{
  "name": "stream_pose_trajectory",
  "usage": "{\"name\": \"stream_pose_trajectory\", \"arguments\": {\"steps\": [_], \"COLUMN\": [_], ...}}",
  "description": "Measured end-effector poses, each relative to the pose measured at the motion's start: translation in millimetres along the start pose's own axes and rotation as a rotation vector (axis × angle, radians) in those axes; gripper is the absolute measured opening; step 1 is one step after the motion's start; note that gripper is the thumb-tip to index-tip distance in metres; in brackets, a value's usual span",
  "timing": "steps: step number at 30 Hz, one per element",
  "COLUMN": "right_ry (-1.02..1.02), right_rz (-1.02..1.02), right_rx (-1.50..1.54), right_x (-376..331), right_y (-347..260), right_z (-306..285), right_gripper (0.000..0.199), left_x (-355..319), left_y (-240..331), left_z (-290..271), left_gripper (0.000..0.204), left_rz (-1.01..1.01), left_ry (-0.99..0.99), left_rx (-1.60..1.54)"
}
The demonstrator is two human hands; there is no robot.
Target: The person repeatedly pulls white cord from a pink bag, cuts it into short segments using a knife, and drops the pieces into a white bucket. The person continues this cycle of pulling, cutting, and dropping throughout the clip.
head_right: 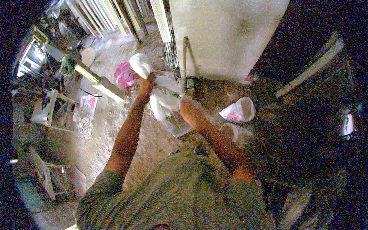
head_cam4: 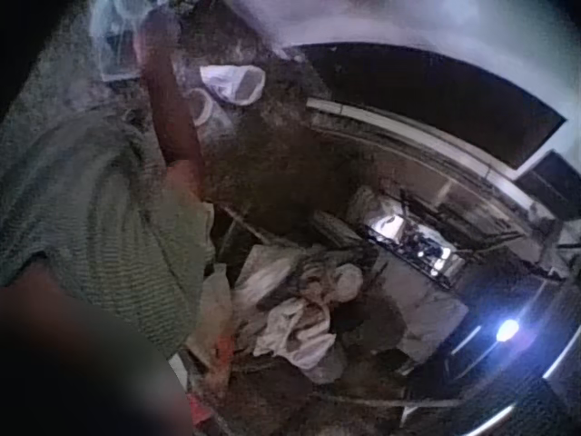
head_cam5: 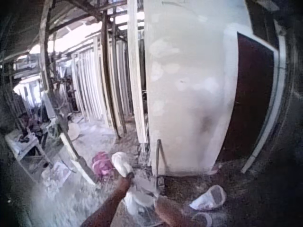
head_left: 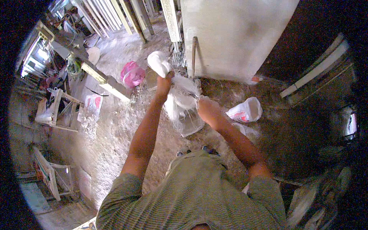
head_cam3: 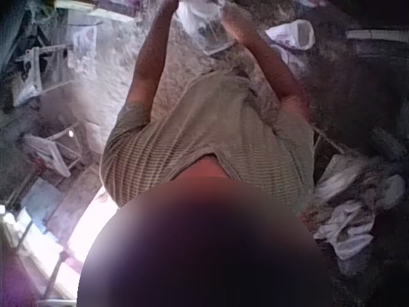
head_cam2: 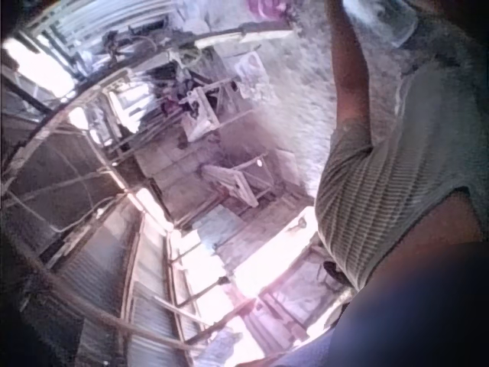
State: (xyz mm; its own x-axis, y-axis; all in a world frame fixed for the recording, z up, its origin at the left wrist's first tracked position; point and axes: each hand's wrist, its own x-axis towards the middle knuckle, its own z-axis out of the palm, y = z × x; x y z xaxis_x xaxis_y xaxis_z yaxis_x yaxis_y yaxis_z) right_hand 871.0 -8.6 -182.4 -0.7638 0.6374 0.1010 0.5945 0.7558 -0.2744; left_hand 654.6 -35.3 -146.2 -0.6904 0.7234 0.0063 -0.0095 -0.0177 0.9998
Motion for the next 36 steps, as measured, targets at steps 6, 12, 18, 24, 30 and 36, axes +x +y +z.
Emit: {"name": "stream_pose_trajectory", "arguments": {"steps": [6,12,18,24,30,36], "right_ry": [0.275,0.201,0.155,0.415,0.511,0.537], "right_rz": [-0.051,-0.063,0.250,-0.393,-0.153,0.051], "right_rx": [0.046,-0.098,0.110,0.083,0.823,0.635], "right_x": [25.3,-9.8,1.3,84.2,129.0,143.3], "right_y": [38.9,137.1,141.0,21.0,-82.3,-41.1], "right_z": [70.8,100.3,94.2,5.1,-25.2,-14.6], "right_gripper": [0.020,0.025,0.035,0.040,0.049,0.051], "left_x": [3.6,39.2,52.5,39.8,13.3,-7.9], "left_y": [-23.5,-36.6,-23.1,-31.9,-8.1,5.7], "left_z": [-16.4,-79.7,-126.1,-85.4,-43.0,-57.2], "left_gripper": [0.024,0.026,0.040,0.044,0.042,0.052], "left_rz": [0.040,0.234,0.168,0.131,0.247,0.301], "left_ry": [0.037,0.256,0.231,0.113,0.000,-0.071], "left_rx": [-0.019,0.016,-0.006,-0.002,0.162,0.146]}}
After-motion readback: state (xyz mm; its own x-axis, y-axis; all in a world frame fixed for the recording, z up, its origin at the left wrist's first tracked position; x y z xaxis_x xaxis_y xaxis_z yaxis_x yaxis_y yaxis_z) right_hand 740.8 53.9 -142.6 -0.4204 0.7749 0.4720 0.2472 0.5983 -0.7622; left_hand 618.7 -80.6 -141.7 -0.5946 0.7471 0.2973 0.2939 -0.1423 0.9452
